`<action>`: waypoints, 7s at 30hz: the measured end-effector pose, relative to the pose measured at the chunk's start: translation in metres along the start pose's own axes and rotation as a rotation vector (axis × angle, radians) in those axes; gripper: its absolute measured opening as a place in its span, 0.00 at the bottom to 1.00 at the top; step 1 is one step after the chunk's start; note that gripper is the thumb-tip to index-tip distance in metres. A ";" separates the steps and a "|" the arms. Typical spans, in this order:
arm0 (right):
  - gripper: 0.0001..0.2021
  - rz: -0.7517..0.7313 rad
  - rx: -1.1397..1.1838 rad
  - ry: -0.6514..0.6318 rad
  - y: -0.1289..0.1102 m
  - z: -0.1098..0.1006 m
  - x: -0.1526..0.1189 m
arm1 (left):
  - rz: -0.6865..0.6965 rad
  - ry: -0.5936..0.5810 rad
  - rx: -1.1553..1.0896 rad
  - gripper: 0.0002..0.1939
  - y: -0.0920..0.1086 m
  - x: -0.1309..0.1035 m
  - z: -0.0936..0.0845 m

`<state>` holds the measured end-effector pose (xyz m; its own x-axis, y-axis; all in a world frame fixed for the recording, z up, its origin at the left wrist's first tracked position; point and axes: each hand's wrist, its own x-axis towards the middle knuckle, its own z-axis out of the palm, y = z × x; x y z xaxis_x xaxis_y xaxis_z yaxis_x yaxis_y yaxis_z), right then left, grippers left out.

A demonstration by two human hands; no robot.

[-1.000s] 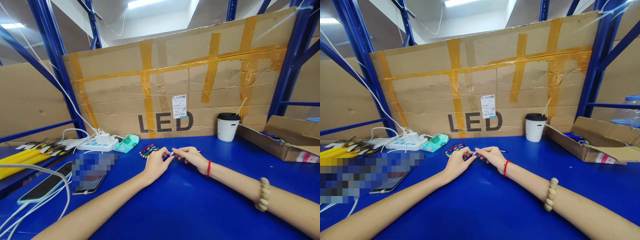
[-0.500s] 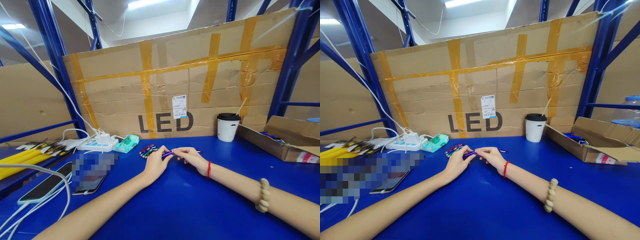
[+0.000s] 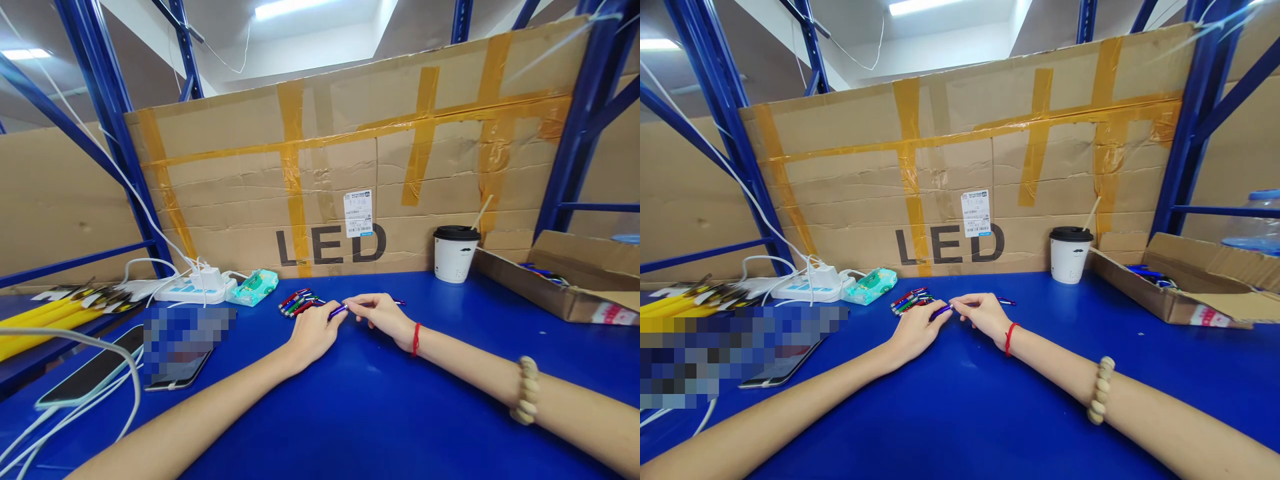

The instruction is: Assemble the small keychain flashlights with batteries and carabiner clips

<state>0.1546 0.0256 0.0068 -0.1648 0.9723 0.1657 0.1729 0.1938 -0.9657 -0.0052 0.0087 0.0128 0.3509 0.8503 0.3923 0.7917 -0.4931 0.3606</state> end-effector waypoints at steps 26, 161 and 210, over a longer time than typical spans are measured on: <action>0.13 -0.235 -1.207 0.143 0.002 -0.023 0.003 | 0.163 -0.100 -0.038 0.14 -0.014 0.008 0.010; 0.19 0.208 0.364 -0.807 -0.014 0.001 -0.015 | 0.004 -0.039 0.155 0.10 -0.009 0.004 0.008; 0.19 0.200 0.218 -0.763 -0.017 0.002 -0.015 | -0.067 0.225 -0.358 0.07 -0.004 0.005 0.000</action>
<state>0.1520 0.0076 0.0207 -0.7798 0.6145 -0.1195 0.0891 -0.0800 -0.9928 -0.0066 0.0156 0.0129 0.1553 0.8407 0.5187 0.5716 -0.5047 0.6469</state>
